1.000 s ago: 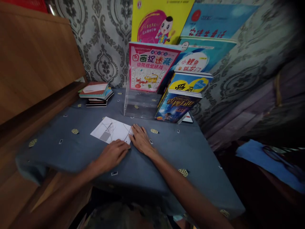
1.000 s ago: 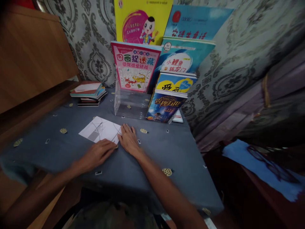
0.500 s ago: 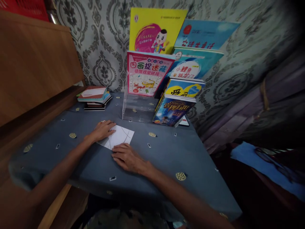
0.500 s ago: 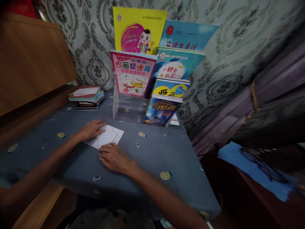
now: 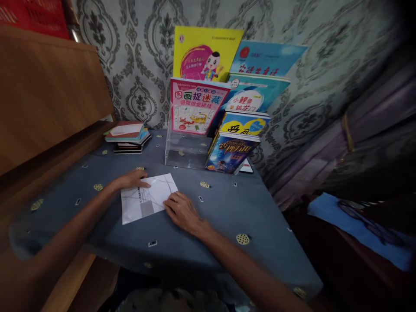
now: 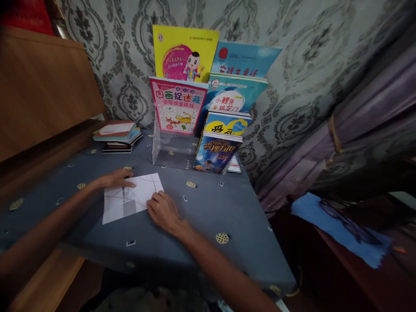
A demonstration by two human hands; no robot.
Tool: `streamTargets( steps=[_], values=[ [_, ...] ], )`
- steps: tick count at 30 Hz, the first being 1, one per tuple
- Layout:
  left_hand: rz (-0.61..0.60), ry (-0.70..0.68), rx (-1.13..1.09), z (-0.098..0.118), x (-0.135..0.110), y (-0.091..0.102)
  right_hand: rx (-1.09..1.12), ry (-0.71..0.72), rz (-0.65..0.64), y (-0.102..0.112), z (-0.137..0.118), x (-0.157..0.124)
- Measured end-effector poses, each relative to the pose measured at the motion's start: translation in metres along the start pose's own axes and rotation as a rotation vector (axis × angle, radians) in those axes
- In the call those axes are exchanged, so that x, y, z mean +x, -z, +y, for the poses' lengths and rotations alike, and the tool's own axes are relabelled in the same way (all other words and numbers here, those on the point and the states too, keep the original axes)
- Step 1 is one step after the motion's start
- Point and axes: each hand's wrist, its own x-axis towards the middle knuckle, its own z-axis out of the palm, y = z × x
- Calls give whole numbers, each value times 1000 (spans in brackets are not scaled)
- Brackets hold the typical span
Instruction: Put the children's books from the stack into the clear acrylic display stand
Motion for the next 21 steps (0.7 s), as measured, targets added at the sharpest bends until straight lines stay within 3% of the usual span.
streamTargets(
  steps=[5, 9, 12, 14, 16, 18, 21],
  values=[
    [221, -37, 9, 20, -35, 26, 171, -152, 109, -1, 3, 2],
    [511, -39, 210, 59, -71, 37, 450, -410, 344, 3, 24, 6],
    [571, -147, 297, 80, -88, 7, 713, -622, 545, 12, 50, 7],
    [494, -241, 329, 86, -93, -29, 793, -712, 642, 19, 65, 5],
    [389, -310, 343, 88, -95, -65, 732, -722, 687, 25, 70, 3],
    [347, -328, 317, 88, -94, -90, 600, -656, 631, 26, 63, 2],
    [351, -291, 249, 88, -88, -100, 444, -439, 360, 17, 34, 6]
  ],
)
